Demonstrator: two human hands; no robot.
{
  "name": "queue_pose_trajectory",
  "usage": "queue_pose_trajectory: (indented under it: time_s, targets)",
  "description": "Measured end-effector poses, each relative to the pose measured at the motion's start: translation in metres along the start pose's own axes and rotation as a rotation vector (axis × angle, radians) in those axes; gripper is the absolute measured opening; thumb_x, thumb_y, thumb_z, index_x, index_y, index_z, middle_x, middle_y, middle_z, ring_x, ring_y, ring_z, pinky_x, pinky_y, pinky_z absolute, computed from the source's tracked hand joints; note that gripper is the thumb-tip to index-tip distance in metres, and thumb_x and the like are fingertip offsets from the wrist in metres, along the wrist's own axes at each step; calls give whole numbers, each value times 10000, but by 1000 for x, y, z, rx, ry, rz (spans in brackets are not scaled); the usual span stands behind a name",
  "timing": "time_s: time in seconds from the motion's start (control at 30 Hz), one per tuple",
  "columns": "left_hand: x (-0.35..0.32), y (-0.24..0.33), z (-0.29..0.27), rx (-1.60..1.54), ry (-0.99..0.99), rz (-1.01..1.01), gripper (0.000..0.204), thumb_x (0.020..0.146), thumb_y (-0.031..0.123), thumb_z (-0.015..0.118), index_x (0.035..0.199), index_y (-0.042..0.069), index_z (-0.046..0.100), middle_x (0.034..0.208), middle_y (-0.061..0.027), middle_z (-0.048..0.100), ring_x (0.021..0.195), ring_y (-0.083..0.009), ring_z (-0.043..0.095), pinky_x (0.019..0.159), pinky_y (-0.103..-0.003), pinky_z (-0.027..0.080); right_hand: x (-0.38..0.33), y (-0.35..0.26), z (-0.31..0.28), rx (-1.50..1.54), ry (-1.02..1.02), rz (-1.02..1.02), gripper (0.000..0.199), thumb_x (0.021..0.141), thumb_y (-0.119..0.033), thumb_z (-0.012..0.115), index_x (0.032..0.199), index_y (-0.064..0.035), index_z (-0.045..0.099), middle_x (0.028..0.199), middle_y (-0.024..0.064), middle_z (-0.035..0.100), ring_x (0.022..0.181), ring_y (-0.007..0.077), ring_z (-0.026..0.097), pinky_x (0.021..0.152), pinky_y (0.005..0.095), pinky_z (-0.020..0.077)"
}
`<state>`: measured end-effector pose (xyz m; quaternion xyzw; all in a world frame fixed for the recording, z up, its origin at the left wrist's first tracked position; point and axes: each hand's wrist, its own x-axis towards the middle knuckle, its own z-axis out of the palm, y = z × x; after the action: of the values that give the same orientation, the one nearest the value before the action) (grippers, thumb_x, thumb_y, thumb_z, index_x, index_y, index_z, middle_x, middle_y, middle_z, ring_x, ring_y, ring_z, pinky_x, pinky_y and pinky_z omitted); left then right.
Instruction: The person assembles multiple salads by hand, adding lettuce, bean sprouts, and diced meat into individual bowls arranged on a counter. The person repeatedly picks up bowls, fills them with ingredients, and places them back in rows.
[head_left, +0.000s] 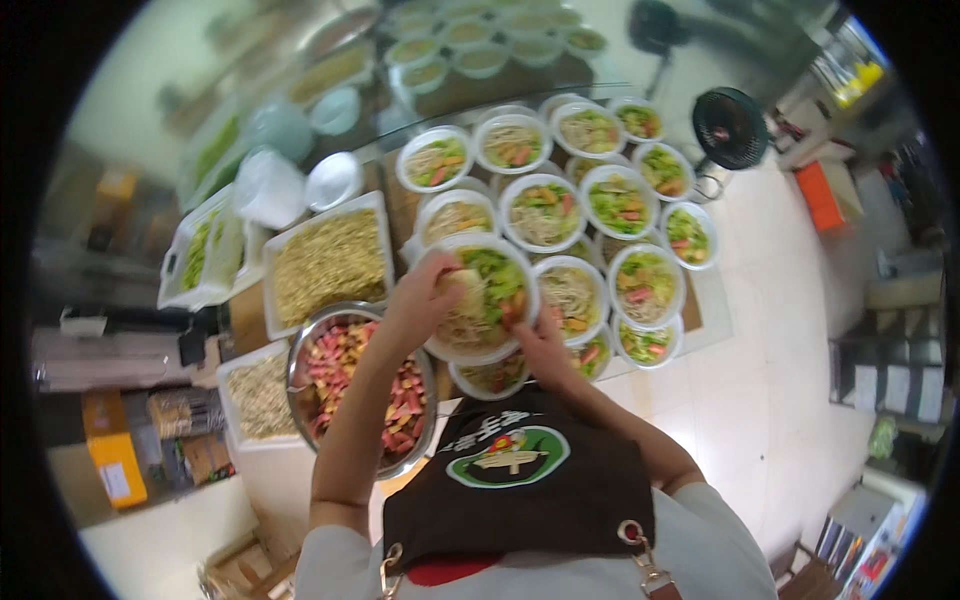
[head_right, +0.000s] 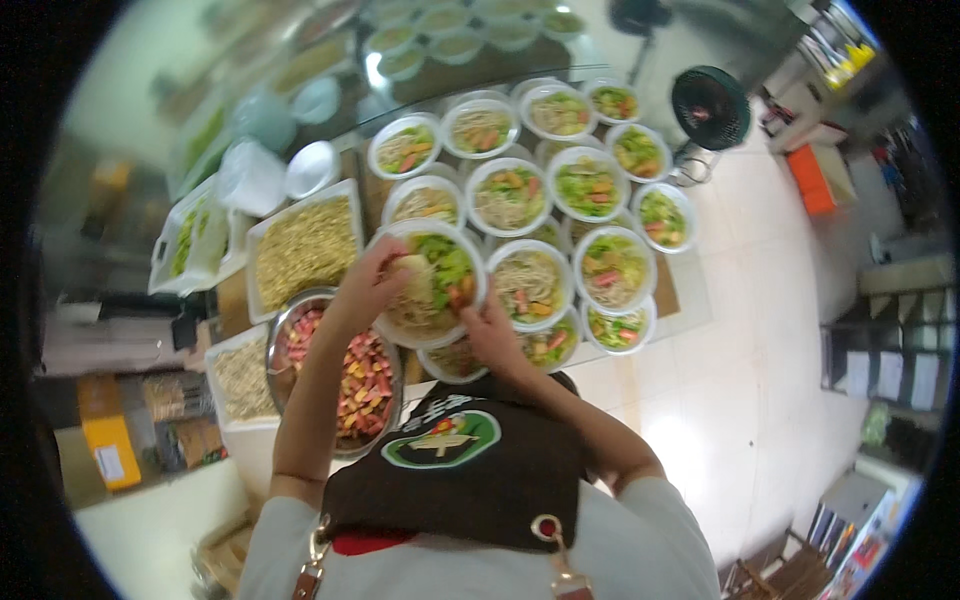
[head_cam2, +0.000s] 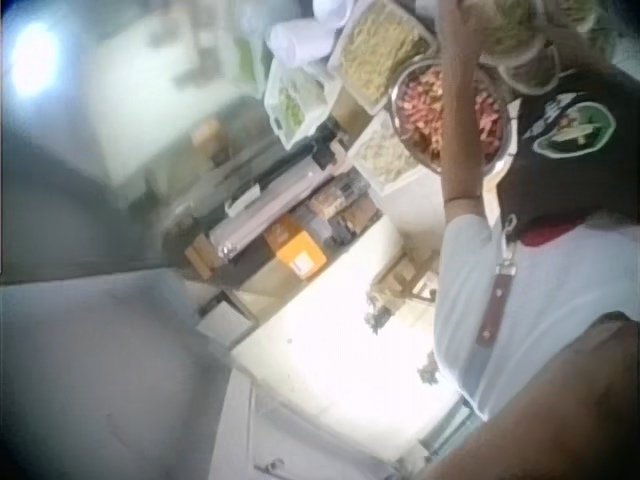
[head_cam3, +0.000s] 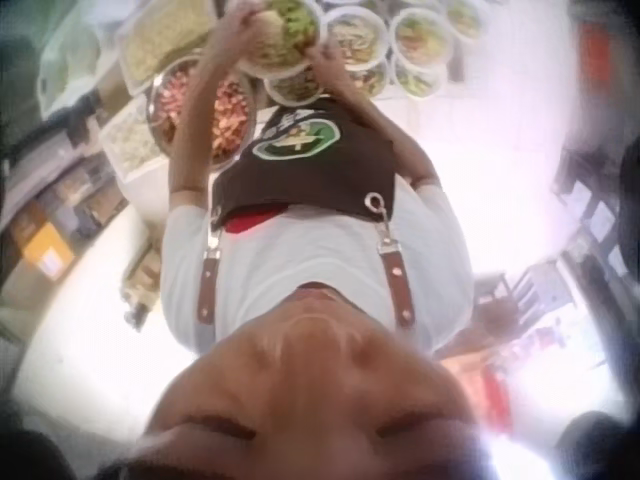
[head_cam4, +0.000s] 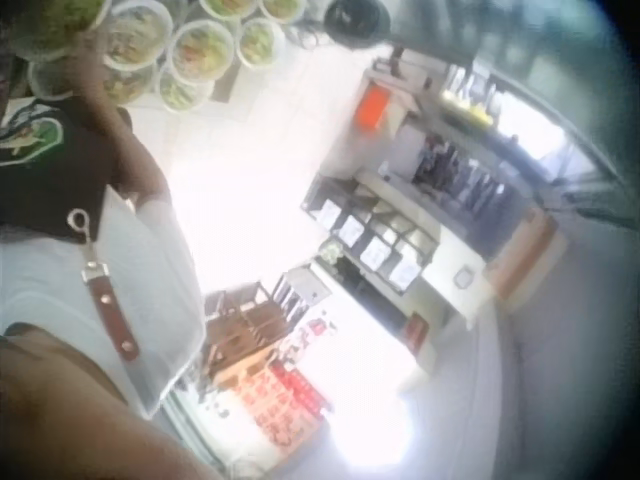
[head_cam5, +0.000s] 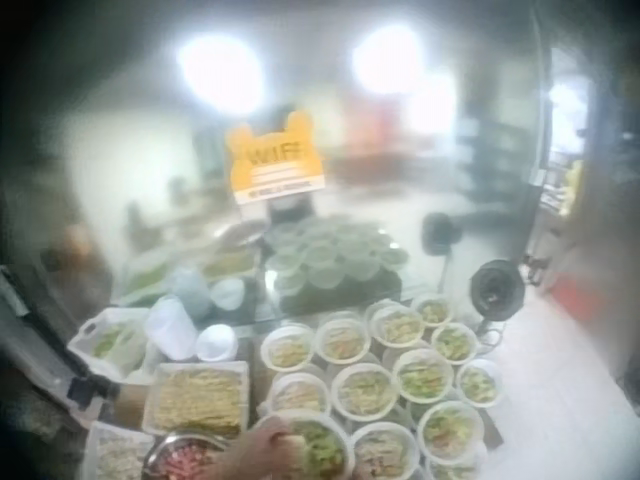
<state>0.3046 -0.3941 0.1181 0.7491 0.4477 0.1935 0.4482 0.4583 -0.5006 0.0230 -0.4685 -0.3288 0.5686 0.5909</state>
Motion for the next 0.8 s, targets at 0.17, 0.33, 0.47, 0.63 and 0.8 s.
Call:
queue_pose_trajectory:
  time_s: [0.17,0.33,0.47,0.63,0.8]
  targets:
    - [-7,34,16,497,135,194,134,767,40,554,895,62,519,874,-122,572,851,-341,556,797,-420,447,0,3,0,39,20,50,498,853,-19,440,1333,-22,306,1176,109,474,1043,168,489,877,264,420]
    - [1,29,17,656,96,421,81,791,38,536,862,67,510,832,-100,571,825,-299,567,889,-433,379,0,5,-13,82,67,-1,554,864,-8,428,1384,-36,237,1186,103,478,1031,162,506,855,244,428]
    - [10,35,0,345,18,304,66,803,45,538,863,42,508,827,-117,565,825,-323,560,797,-404,419,-4,-1,-9,197,136,65,556,867,-6,441,1385,-75,253,1123,63,500,951,111,530,748,193,446]
    - [12,23,5,364,-23,256,211,804,89,572,1001,42,511,950,-153,549,888,-342,557,752,-403,451,-5,-12,-12,208,84,140,528,869,14,424,1368,-69,275,1093,47,513,943,94,525,754,191,445]
    - [5,20,21,589,52,261,298,792,97,577,1083,65,518,1031,-139,536,952,-348,542,783,-414,455,-3,-13,-10,155,74,51,501,866,14,433,1345,-33,293,1130,72,493,1016,122,493,884,233,404]
